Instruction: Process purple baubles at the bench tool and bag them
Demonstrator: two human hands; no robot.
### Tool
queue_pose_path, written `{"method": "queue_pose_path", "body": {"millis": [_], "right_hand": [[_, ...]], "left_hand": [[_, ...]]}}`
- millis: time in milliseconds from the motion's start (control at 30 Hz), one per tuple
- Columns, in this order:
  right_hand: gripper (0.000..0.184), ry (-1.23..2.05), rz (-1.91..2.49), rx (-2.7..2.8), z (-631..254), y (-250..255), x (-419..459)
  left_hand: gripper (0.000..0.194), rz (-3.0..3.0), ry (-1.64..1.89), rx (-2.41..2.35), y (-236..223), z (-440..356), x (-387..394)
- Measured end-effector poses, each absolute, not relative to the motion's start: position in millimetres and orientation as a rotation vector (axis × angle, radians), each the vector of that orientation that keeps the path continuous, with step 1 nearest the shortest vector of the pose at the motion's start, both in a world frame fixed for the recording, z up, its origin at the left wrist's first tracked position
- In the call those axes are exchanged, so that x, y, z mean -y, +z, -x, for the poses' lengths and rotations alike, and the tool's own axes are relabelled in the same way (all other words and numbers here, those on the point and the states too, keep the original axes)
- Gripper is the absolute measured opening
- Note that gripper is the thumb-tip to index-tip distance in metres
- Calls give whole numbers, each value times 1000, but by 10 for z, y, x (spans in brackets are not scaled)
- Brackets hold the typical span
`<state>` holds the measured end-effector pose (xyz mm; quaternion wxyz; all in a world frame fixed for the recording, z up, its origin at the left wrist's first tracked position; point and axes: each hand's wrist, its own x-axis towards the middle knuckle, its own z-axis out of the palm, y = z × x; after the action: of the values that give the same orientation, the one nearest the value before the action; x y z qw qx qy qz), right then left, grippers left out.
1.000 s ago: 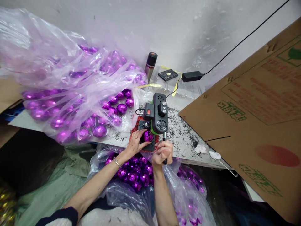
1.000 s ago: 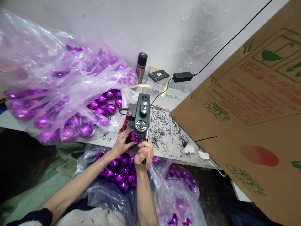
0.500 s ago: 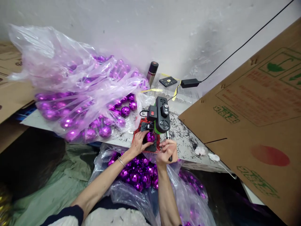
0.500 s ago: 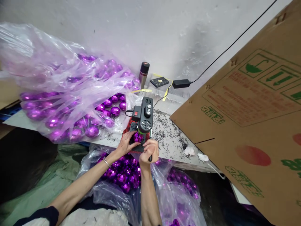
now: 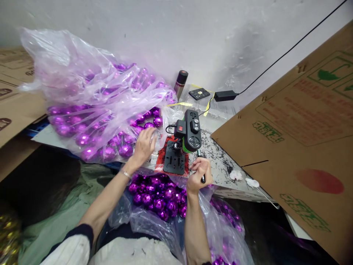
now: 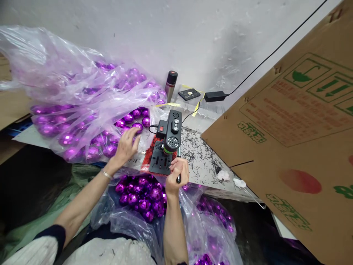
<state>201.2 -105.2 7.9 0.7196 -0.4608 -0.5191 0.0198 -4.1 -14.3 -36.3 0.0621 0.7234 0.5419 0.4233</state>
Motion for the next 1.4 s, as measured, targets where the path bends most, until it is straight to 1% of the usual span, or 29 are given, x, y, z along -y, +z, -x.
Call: {"method": "queue_pose_path", "body": {"millis": [100,167,233,300,400,533,633,733,833,900,1067,1400], "right_hand": [[44,40,1040,1165,-2014,88,1047],[43,31,1045,1179,-2015,106,1050],[43,19,1027,1188,-2013,121,1052],[44,10,1008,1188,-2009,133,1054],[45,30,1027,1175,-2004,167,1057],[50,69,1082,1137,-1997,300,1045],[52,73,1091,1113,-1990,434,1016],[52,72,1074,1112,-1990,519,996],[51,63,1073,1133,-1998,532,1002],[51,51,1090,1148,-2002,512,1015],[49,12,1094,1147,-1997,445,1032],[46,-4,1079,1172,-2005,383,1054]], "left_hand": [[38,-2143,845,-1915,-192,120,-441],[40,-2142,583,-1971,-167,111,-662],[43,-2177,469,-1958,-174,95,-760],[48,-2213,441,-1922,-171,109,-775],[58,-2184,592,-1867,-117,193,-682],[72,-1933,1059,-1624,-111,235,-268],[70,-1728,1191,-1288,-325,47,188],[62,-1557,1192,-1134,-670,-275,539],[60,-1556,1177,-1233,-951,-546,676],[62,-1654,1172,-1350,-1048,-642,684],[64,-1906,1131,-1393,-1083,-692,628],[60,-2118,1138,-1364,-1028,-649,593]]}}
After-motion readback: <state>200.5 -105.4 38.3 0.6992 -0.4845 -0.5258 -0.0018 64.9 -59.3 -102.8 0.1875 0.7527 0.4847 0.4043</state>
